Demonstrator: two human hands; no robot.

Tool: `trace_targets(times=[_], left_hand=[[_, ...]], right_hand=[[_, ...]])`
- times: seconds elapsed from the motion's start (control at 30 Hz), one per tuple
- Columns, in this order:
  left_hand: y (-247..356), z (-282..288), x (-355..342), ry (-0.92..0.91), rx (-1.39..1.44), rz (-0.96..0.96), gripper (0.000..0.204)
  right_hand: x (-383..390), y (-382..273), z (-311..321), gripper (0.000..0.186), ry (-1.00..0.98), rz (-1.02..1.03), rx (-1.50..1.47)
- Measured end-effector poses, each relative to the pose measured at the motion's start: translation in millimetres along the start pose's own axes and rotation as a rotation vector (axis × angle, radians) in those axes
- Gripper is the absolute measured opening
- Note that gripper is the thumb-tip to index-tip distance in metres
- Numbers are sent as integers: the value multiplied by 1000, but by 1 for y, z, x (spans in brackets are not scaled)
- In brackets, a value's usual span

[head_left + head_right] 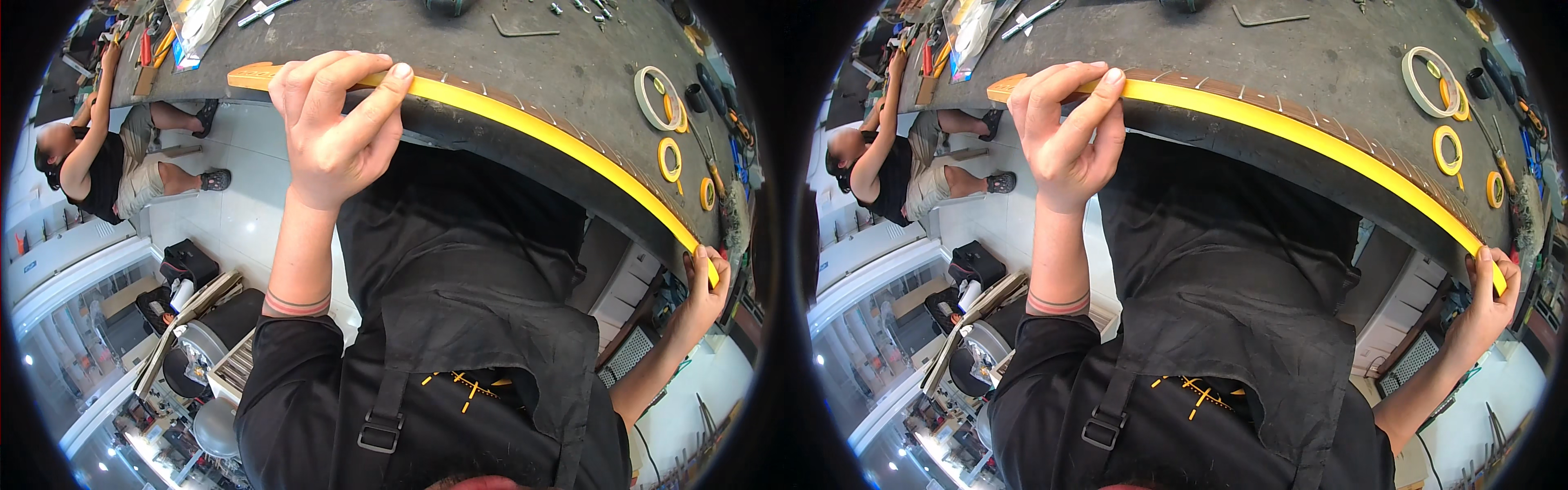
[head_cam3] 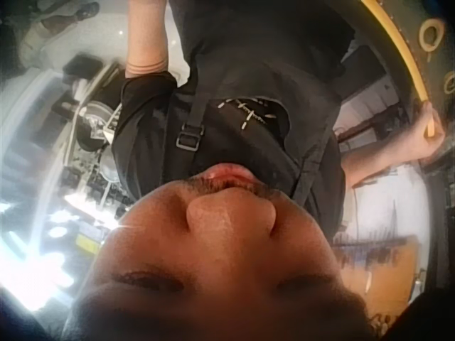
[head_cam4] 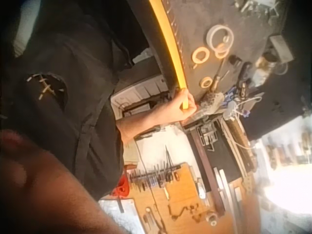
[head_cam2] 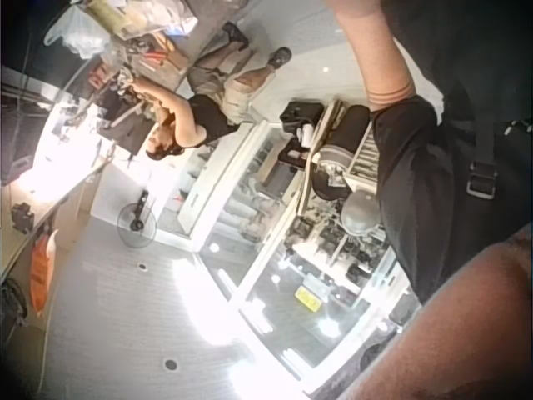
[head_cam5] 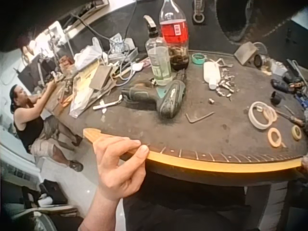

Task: The person applies yellow tape to the side of a wooden guitar neck, smoothing the tape down with their fingers and using a brush to clean the surface.

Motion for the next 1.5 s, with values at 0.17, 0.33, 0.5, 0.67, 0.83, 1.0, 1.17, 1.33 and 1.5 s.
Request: trace_targets(times=[0.17,0.33,0.5,0.67,0.83,1.0,1.17,1.33,1.5], left_hand=[[10,1,-7,-70,-54,11,42],[10,-4,-3,-56,-54,8,45],[13,-8,-2,-16,-46,-4,49],[27,-8,-15,-93,-72,-4,42],[33,-10,-17,-90,-63,-21,45],[39,-16,-22,-103,-22,-38,46],[43,-17,-24,-102,-4,-56,47],[49,-22,-26,-112,15,-64,47],[46,-25,-24,-111,52,-61,47]], right_hand=[[-2,5,1,19,-23,-18,-1],[-5,1,1,21,-19,-9,23],[-9,2,2,21,-39,0,51],[-7,1,-1,22,-40,1,48],[-5,-4,-4,24,-23,0,57],[-5,-1,0,25,-16,2,48],[-5,-5,-4,26,-27,13,53],[-4,-7,-7,27,-12,10,76],[-2,-11,-9,28,1,12,89]])
Point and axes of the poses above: each hand's wrist, its own x-axis away from the middle knuckle, its own z-axis out of the back of the hand, y = z × x, the point moved 7 cm from there along -x, towards the middle knuckle, and after that the axes turned 1 degree about -z, right-handed, at the moved point
